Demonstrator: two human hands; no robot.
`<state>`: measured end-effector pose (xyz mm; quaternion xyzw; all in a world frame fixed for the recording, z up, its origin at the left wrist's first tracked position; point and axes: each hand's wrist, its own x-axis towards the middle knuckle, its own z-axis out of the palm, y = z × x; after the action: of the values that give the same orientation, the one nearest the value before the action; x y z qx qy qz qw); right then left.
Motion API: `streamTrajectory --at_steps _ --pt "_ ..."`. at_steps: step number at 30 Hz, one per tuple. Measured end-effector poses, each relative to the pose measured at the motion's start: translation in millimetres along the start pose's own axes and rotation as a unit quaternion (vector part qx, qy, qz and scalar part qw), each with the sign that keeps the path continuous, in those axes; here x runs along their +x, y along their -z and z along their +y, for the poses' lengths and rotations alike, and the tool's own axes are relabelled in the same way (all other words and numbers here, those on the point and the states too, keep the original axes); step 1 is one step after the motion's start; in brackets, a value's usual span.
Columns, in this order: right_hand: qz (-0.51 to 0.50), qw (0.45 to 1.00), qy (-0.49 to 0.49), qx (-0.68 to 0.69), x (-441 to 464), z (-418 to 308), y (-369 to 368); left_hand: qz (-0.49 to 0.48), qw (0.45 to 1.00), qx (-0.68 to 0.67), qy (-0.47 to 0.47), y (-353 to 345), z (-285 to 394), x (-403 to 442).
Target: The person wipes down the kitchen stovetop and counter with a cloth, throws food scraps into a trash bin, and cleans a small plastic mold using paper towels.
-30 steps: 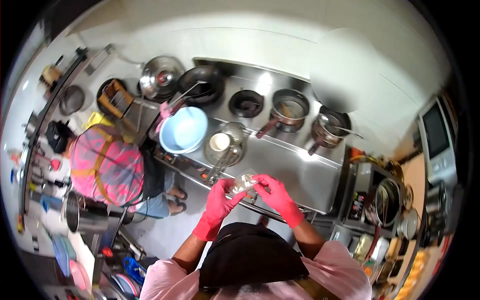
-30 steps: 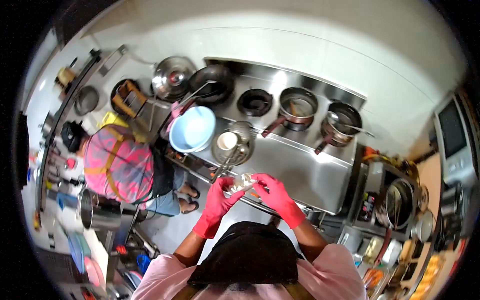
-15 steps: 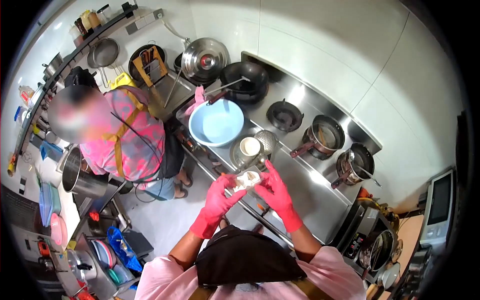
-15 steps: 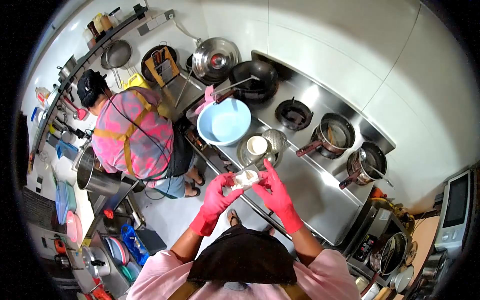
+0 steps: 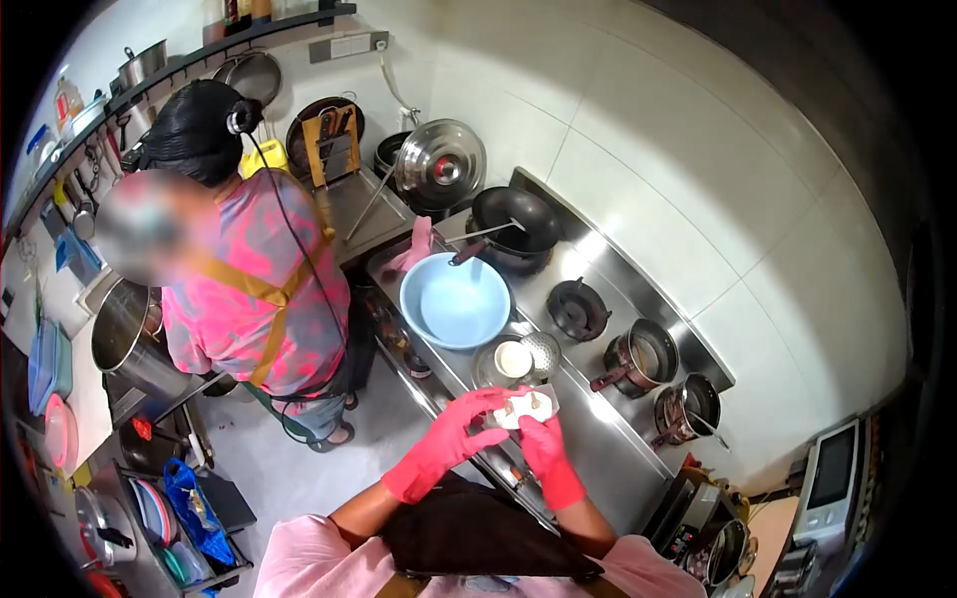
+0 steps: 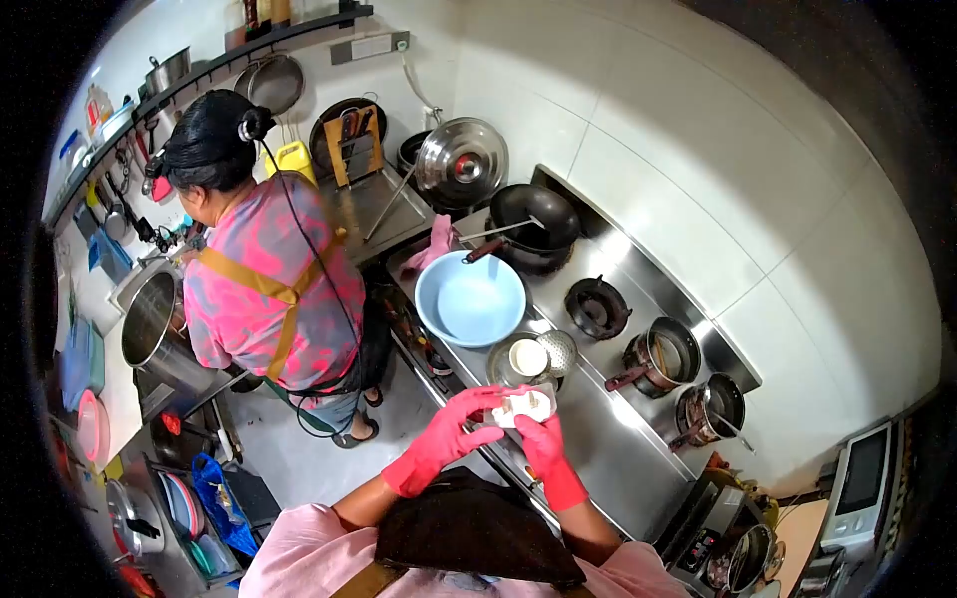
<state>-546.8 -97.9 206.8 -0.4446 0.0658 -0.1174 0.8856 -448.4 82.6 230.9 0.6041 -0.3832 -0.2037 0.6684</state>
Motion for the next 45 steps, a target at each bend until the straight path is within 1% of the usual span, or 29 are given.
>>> streamTrajectory --at_steps 3,4,7,9,11,14,17,21,22,25,27,29,30,34,35,37,38,39,41,45 --pt "0.0 1.0 0.011 0.02 15.5 5.1 -3.8 0.027 1.0 0.004 0.011 25.4 10.0 -5.1" --pt "0.017 1.0 0.003 0.022 19.5 5.1 -7.2 0.024 1.0 -0.003 -0.002 35.1 9.9 -6.5" --pt "0.005 0.998 -0.013 0.064 29.6 3.6 -15.2 0.051 0.997 -0.033 0.04 56.8 5.0 -15.9" --pt "0.002 0.999 -0.008 0.047 36.2 3.4 -19.9 0.088 0.991 -0.051 0.082 65.4 1.8 -24.2" --pt "0.006 0.998 -0.016 0.053 47.7 2.4 -25.4 0.087 0.991 -0.038 0.093 74.0 -7.6 -27.4" --pt "-0.026 0.997 -0.036 0.063 64.7 -0.4 -36.3 0.127 0.985 0.024 0.116 76.9 8.6 -27.4" --pt "-0.073 0.992 -0.056 0.084 79.0 -2.0 -41.7 0.178 0.981 0.06 0.051 69.3 14.2 -21.3" --pt "-0.125 0.988 -0.056 0.072 102.0 1.0 -39.4 0.196 0.974 0.104 0.031 66.0 33.6 -8.4" --pt "-0.146 0.986 -0.043 0.074 108.7 4.2 -34.2 0.192 0.974 0.12 0.021 66.6 30.7 -4.9" --pt "-0.176 0.981 -0.047 0.07 122.5 1.5 -29.4 0.195 0.965 0.172 0.031 64.6 30.7 4.7" --pt "-0.165 0.983 -0.051 0.067 126.9 -1.0 -24.8 0.198 0.956 0.213 0.025 62.7 26.7 11.9" --pt "-0.149 0.985 -0.057 0.067 133.8 2.3 -9.3 0.196 0.945 0.256 0.055 57.9 15.6 14.0" --pt "-0.153 0.983 -0.054 0.083 138.0 2.7 -4.2 0.192 0.941 0.272 0.052 56.6 11.2 14.9" --pt "-0.152 0.983 -0.065 0.083 152.6 1.8 22.6 0.167 0.937 0.299 0.071 50.3 -3.5 20.9" --pt "-0.143 0.983 -0.076 0.084 152.8 0.1 26.3 0.158 0.94 0.275 0.124 47.1 -3.0 21.6" --pt "-0.13 0.986 -0.076 0.074 162.2 9.9 43.4 0.16 0.929 0.313 0.116 46.1 -15.4 20.9" --pt "-0.141 0.985 -0.077 0.068 164.0 10.7 48.4 0.159 0.928 0.312 0.128 45.4 -17.2 20.0" --pt "-0.148 0.982 -0.084 0.077 166.3 9.5 47.5 0.156 0.927 0.312 0.139 43.8 -14.1 20.3" --pt "-0.117 0.98 -0.105 0.12 167.1 8.8 42.5 0.154 0.922 0.32 0.154 42.8 -13.3 21.0" --pt "-0.136 0.972 -0.131 0.142 169.8 16.6 32.7 0.165 0.915 0.335 0.154 43.6 -23.6 19.6"
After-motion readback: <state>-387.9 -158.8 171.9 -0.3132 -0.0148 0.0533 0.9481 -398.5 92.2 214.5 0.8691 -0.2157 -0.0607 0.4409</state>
